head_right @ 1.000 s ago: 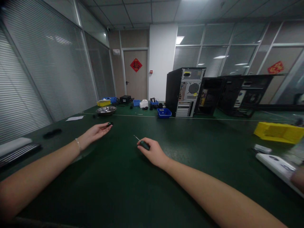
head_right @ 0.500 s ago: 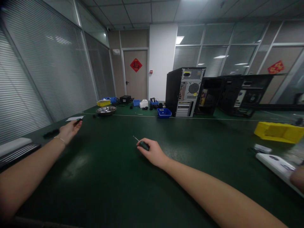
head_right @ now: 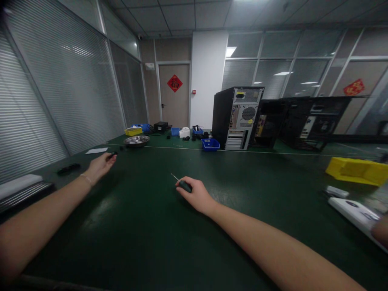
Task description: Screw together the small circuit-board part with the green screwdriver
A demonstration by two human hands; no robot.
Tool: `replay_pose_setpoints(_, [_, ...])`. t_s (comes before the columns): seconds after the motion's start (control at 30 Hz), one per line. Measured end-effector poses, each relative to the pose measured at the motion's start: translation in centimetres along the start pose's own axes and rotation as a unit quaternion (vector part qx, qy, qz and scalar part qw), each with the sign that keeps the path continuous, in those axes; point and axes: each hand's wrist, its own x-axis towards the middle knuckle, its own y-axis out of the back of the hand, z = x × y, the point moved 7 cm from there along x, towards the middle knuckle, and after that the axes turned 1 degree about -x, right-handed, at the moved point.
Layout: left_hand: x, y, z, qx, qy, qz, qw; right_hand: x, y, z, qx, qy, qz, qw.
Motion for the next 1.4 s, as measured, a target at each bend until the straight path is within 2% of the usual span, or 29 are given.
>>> replay_pose_setpoints(0.1, [-1.3,-2.8,-3.9,0.066,0.019,-0.072,0.995,0.1,0.0,0.2,0.005,-0.008,0.001,1.000])
replay_pose_setpoints(0.23, [-5.6,-6.1,-9.0,0.147,0.076,-0.184,0.969,0.0,0.1,0.1,0.005,-0.013,-0.002,1.000])
replay_pose_setpoints(0.27, [-7.0,-6.7,-10.0,0.169,0.091,-0.216,0.957,-0.1,0.2,0.0,0.006,-0.013,0.001,1.000])
replay_pose_setpoints(0.33, [-9.9,-8.1,-11.3,0.242,0.088,-0.312,0.914,-0.1,0.5,-0.3,0.007,-0.009,0.009,1.000])
replay_pose_setpoints(0.43, [-12.6,-8.8,-12.2,0.318,0.074,-0.382,0.865,-0.1,0.7,-0.7,0.009,0.013,0.004,1.000])
replay_pose_setpoints(0.5, [-13.2,-8.8,-12.6,0.328,0.072,-0.400,0.853,-0.1,0.8,-0.9,0.007,0.028,-0.002,1.000])
replay_pose_setpoints(0.67, [-12.5,-8.2,-13.9,0.278,0.109,-0.410,0.862,-0.1,0.7,-0.8,-0.022,0.035,-0.011,0.999])
replay_pose_setpoints(0.77, [-12.3,-8.1,-14.4,0.268,0.125,-0.424,0.856,-0.1,0.6,-0.8,-0.044,0.034,-0.010,0.998])
replay_pose_setpoints(1.0, [-13.0,-8.3,-14.5,0.274,0.133,-0.448,0.841,0.0,0.4,-0.8,-0.078,0.037,-0.007,0.996])
replay_pose_setpoints(1.4, [-13.8,-8.5,-14.6,0.287,0.124,-0.462,0.830,-0.1,0.2,-1.1,-0.088,0.052,-0.012,0.995])
